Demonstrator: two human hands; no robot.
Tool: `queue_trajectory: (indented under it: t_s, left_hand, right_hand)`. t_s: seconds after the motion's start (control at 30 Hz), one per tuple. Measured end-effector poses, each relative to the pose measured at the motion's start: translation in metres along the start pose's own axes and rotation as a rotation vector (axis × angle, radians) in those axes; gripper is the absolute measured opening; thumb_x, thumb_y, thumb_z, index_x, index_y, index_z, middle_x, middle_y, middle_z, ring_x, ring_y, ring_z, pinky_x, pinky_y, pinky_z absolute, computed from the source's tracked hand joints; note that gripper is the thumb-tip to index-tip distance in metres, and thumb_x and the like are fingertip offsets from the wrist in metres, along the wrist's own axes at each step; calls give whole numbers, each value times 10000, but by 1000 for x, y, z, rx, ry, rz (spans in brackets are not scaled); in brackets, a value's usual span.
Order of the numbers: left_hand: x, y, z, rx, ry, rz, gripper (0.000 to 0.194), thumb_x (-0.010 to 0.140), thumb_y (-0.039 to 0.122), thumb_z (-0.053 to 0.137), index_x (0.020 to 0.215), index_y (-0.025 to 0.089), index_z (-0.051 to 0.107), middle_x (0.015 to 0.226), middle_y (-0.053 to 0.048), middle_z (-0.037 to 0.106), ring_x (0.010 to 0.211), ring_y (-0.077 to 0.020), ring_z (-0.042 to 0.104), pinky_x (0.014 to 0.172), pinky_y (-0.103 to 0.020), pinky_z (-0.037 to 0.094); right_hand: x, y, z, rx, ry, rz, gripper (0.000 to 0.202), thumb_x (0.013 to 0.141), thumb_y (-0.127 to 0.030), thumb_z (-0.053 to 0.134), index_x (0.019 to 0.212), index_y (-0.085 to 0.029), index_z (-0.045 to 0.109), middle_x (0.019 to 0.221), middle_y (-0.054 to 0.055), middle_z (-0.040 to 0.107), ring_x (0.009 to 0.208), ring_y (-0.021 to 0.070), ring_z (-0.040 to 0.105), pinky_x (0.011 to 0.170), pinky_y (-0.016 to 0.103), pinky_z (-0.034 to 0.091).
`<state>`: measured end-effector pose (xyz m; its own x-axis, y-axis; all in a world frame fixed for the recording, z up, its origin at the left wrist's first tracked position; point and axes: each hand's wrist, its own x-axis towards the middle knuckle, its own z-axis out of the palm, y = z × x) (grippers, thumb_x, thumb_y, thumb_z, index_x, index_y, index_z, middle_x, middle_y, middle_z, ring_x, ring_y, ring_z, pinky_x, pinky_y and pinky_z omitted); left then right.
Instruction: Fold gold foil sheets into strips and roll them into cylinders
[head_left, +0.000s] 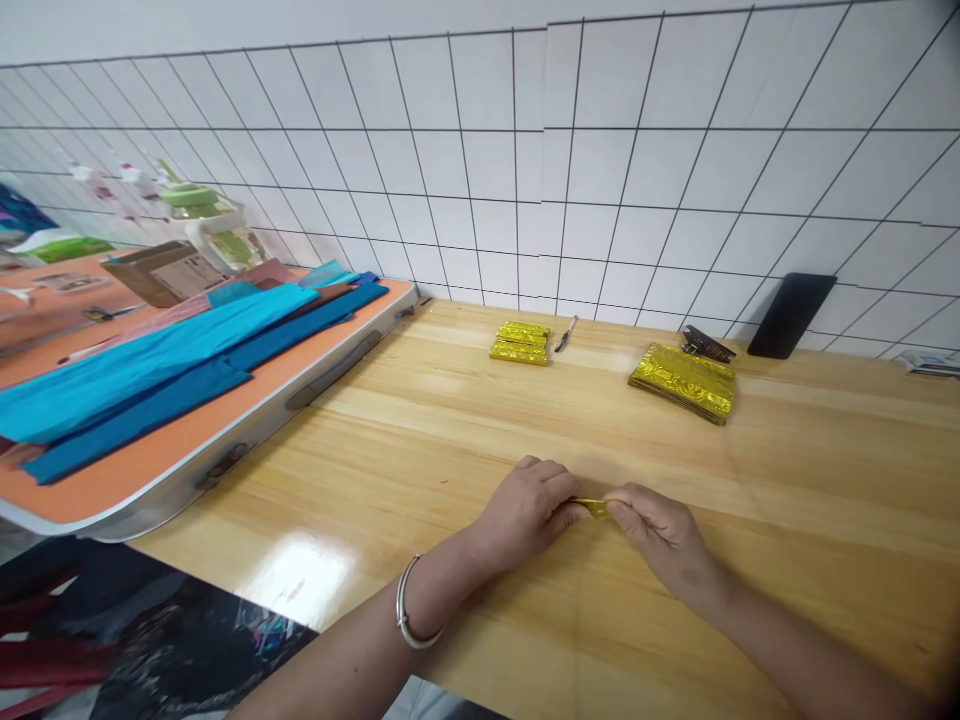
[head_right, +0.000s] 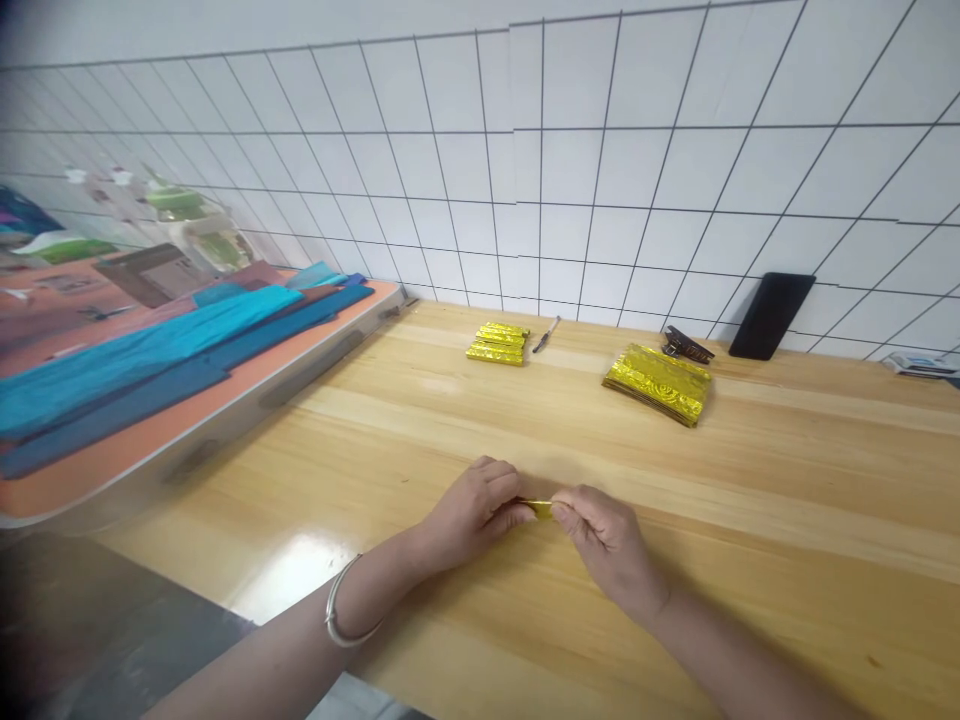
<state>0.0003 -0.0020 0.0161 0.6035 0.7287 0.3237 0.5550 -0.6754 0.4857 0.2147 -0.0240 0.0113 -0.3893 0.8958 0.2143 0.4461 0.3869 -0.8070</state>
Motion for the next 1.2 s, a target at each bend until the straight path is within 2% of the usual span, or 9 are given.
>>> queue_trajectory:
  t_s: [0.17,0.3,0.5,0.77,0.93,1.1,1.2]
  left_hand:
    - [-2,-4,-18,-300,135,-213,282,809,412,610,962,177,579,876,-31,618,812,-162,542,757,-283,396]
    - [0,-3,-22,-631,109,-360,298,751,402,666,901,154,597,784,-11,603,696,-126,519,634,-231,403]
    - [0,-3,-18,-889,139,-392,290,709,366,704,835,127,599,660,19,536,583,-82,436,545,-202,341]
    - [-1,-9,-9,-911,237,-423,248,714,341,701,763,117,607,675,0,560,610,-90,468,570,-215,360]
    - [-1,-15,-8,-923,268,-461,287,690,377,714,717,117,595,604,16,531,563,-82,451,548,-212,360]
    - [0,-23,-14,-873,185,-484,243,749,358,644,752,120,592,626,18,534,571,-84,473,569,-212,381]
    - [-1,-28,-13,-678,98,-495,217,818,343,535,793,134,590,627,23,527,574,-92,482,566,-208,388]
  right_hand:
    - [-3,10,-10,28,185,-12,145,898,-291,470,913,-232,601,808,-2,591,737,132,537,663,219,429]
    - [-4,16,-13,18,268,-8,141,882,-296,493,941,-239,607,871,13,622,795,152,566,716,235,452]
    - [-2,20,-15,19,316,40,165,873,-326,501,941,-236,621,850,11,641,775,155,585,725,240,471]
    - [0,23,-13,59,282,63,179,872,-338,502,959,-229,614,863,15,639,800,158,586,738,245,474]
    - [3,21,-13,70,190,80,198,878,-357,483,943,-217,607,842,20,639,773,162,596,724,255,470]
    - [7,21,-13,-71,129,74,233,882,-372,459,813,-204,605,754,19,591,715,159,543,658,264,429]
    - [9,24,-11,-188,127,78,261,859,-361,482,665,-205,561,660,1,547,651,150,507,609,267,397]
